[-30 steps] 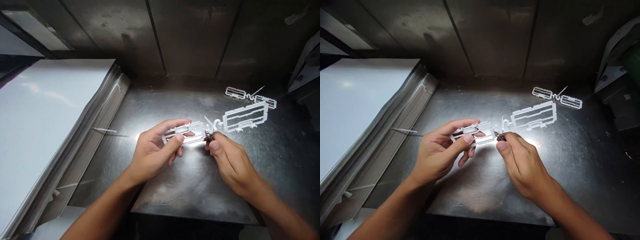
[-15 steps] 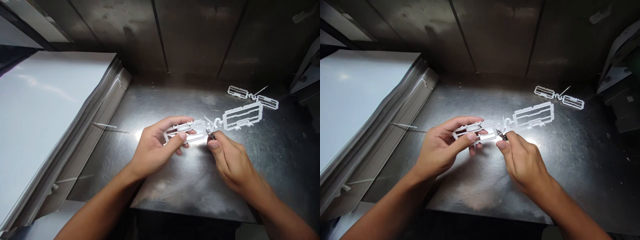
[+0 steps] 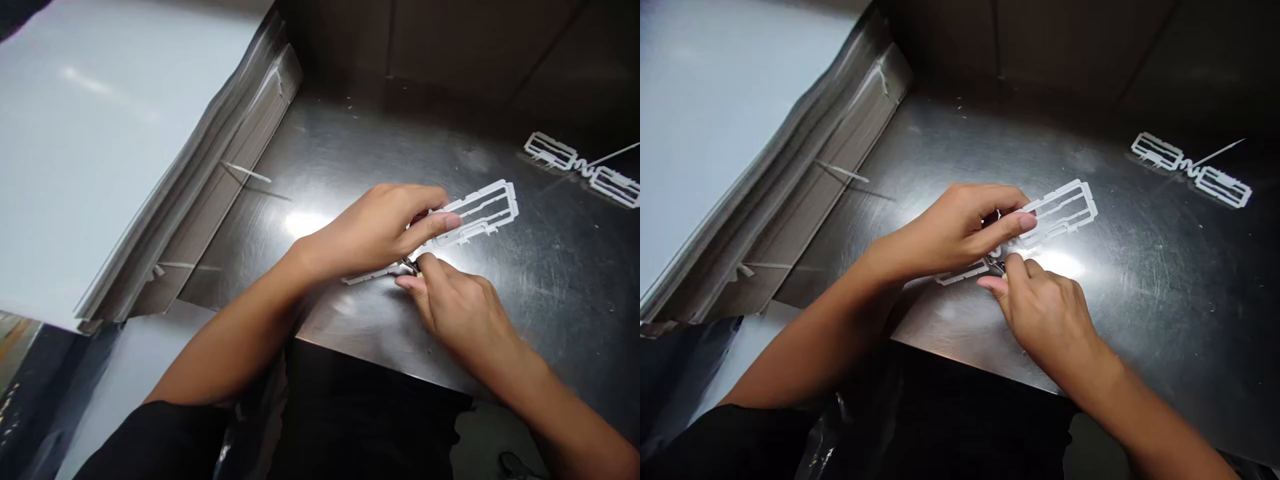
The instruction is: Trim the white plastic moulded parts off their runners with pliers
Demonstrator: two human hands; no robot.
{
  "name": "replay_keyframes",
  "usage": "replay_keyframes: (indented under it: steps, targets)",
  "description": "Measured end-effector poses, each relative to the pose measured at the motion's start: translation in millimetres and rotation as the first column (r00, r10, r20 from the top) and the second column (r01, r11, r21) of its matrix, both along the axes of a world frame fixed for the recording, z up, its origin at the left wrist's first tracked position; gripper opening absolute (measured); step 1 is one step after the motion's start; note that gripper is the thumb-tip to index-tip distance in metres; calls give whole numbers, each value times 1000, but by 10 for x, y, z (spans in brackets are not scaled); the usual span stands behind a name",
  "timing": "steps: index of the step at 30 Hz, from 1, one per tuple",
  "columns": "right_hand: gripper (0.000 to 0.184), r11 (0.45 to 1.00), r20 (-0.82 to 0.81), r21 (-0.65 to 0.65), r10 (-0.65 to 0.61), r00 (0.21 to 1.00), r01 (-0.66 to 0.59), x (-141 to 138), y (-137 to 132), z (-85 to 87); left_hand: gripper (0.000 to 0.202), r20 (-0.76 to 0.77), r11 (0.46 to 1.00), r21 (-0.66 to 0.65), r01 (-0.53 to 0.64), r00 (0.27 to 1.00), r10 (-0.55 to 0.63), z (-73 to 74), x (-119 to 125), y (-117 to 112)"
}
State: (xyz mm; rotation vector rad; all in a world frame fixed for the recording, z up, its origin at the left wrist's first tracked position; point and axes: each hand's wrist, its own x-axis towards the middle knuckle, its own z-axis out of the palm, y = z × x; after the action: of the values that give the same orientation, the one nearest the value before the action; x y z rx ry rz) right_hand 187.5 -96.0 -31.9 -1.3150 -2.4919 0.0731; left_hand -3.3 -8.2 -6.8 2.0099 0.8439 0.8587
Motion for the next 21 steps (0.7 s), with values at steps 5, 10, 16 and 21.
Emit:
replay_keyframes:
  steps: [5, 10, 16, 21]
  targets:
    - [63, 1000, -9, 3, 12, 1000, -12, 35, 42, -9, 36, 72, 1000, -29, 12, 997, -9, -83, -40, 75]
    - [56, 999, -145, -30, 36, 989, -40, 185, 148, 34, 33, 301, 980, -192, -60, 946, 117, -44, -71, 110]
    - [37, 985, -492, -119, -169, 854, 127, 249, 207, 86, 42, 518, 861, -507, 34, 811, 272, -24, 27, 45]
    - [27, 920, -705, -304, -393, 591, 248, 268, 242, 190, 36, 474, 805, -581, 116, 852, 220, -43, 94, -45]
